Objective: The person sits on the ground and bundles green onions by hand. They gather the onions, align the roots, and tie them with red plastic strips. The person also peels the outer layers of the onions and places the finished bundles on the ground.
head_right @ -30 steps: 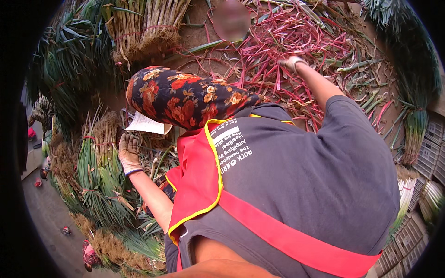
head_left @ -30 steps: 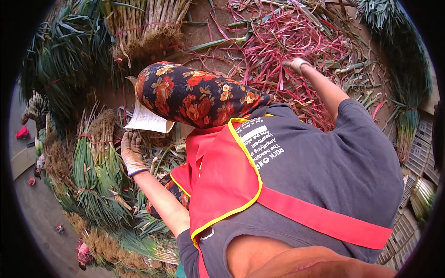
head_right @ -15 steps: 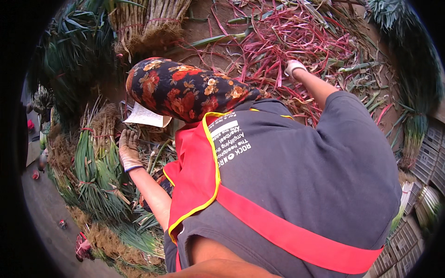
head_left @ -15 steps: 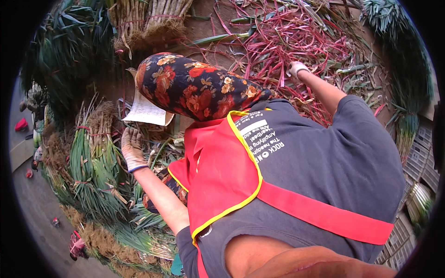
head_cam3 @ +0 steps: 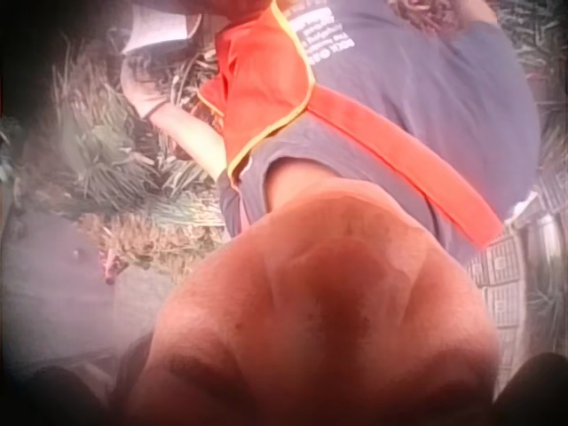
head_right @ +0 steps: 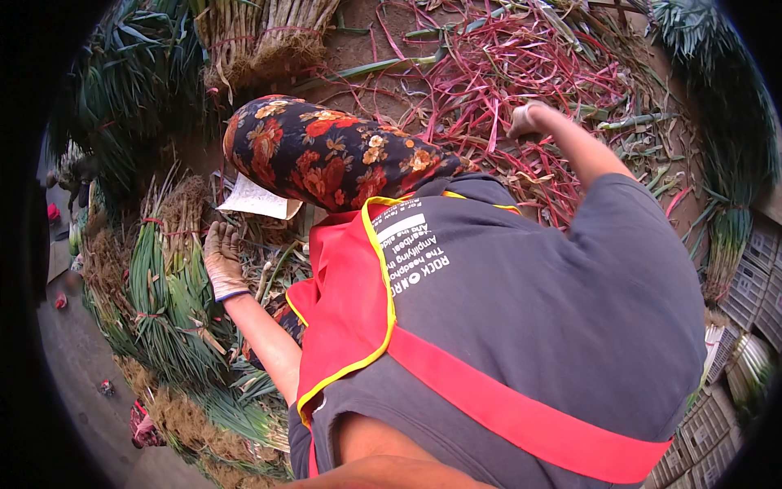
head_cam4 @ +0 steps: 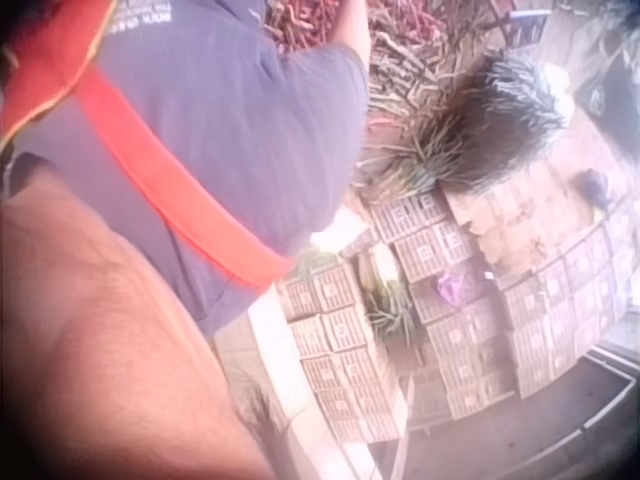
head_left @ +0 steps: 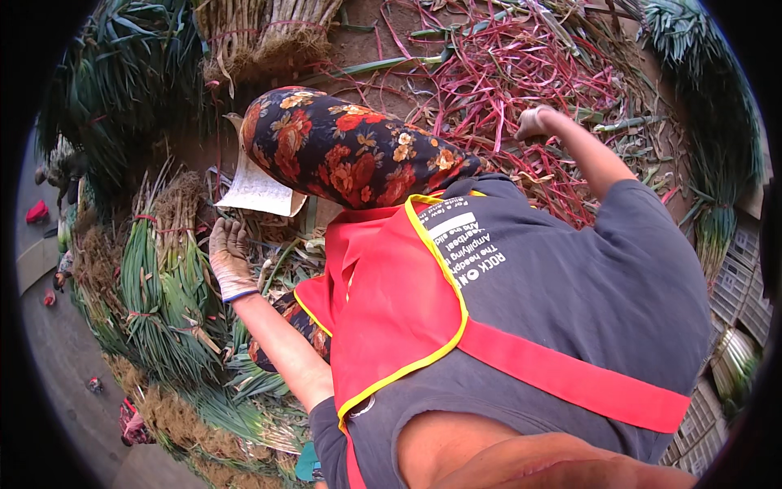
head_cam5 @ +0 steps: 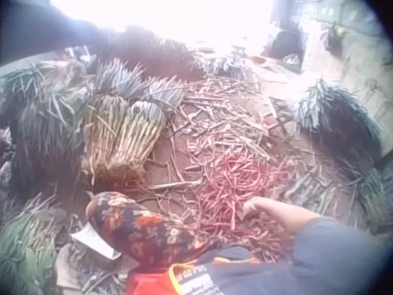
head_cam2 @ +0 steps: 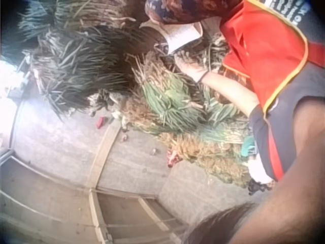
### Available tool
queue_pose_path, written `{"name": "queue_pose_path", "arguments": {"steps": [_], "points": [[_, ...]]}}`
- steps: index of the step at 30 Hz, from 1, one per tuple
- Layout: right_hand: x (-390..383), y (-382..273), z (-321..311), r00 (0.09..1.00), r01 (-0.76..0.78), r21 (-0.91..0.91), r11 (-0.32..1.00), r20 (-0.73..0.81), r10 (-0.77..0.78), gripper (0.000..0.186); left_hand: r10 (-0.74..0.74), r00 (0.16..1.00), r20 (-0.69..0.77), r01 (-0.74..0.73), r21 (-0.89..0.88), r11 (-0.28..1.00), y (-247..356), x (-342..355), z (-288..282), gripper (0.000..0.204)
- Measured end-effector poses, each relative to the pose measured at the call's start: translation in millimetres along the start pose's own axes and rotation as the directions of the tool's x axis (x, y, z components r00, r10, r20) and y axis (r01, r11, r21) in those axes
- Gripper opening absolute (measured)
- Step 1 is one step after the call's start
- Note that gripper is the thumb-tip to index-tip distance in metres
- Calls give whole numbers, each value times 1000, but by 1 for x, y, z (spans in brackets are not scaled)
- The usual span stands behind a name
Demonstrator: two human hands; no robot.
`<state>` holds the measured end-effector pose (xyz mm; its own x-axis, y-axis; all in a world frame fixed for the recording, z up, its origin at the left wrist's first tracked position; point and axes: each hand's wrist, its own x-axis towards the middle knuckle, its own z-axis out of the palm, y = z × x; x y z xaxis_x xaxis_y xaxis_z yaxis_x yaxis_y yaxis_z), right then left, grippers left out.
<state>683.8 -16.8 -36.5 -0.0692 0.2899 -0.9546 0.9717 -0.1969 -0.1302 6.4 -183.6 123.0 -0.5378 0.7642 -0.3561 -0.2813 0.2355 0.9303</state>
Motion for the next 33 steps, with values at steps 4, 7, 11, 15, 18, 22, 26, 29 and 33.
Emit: {"name": "queue_pose_path", "arguments": {"steps": [4, 7, 11, 15, 18, 22, 26, 29, 33], "points": [[-107, -11, -86, 649, 754, 489, 439, -452, -612, 19, 77, 986, 147, -80, 14, 997, 33, -22, 36, 36], [-168, -19, -143, 471, 791, 605, 92, -505, -723, 29, 191, 952, 238, -202, 21, 979, 63, -39, 80, 32], [-226, -90, -157, 15, 1000, 26, -2, -648, -761, 41, 338, 824, 454, -414, 77, 907, 98, -85, 181, 30], [-271, -185, -148, 55, 998, 1, 61, -447, -893, 40, 98, 727, 680, -294, 179, 939, 115, -107, 261, 37], [-289, -259, -102, 330, 940, 180, 290, -260, -908, 31, 163, 564, 809, -300, 17, 954, 100, -93, 296, 45], [-275, -302, -79, 440, 898, 59, 436, -102, -892, 29, 557, 333, 761, -782, -107, 614, 101, -47, 283, 25], [-252, -258, -120, 523, 852, 30, 523, -100, -846, 27, 502, 685, 527, -403, -299, 865, 138, -6, 190, 21], [-219, -216, -169, 585, 809, -8, 588, -102, -805, 26, 392, 876, 281, -168, -586, 793, 145, 54, 13, 26], [-199, -199, -209, 15, 818, -573, -50, 108, -994, 19, 298, 954, 19, -267, -394, 879, 118, 45, -98, 29]]}}
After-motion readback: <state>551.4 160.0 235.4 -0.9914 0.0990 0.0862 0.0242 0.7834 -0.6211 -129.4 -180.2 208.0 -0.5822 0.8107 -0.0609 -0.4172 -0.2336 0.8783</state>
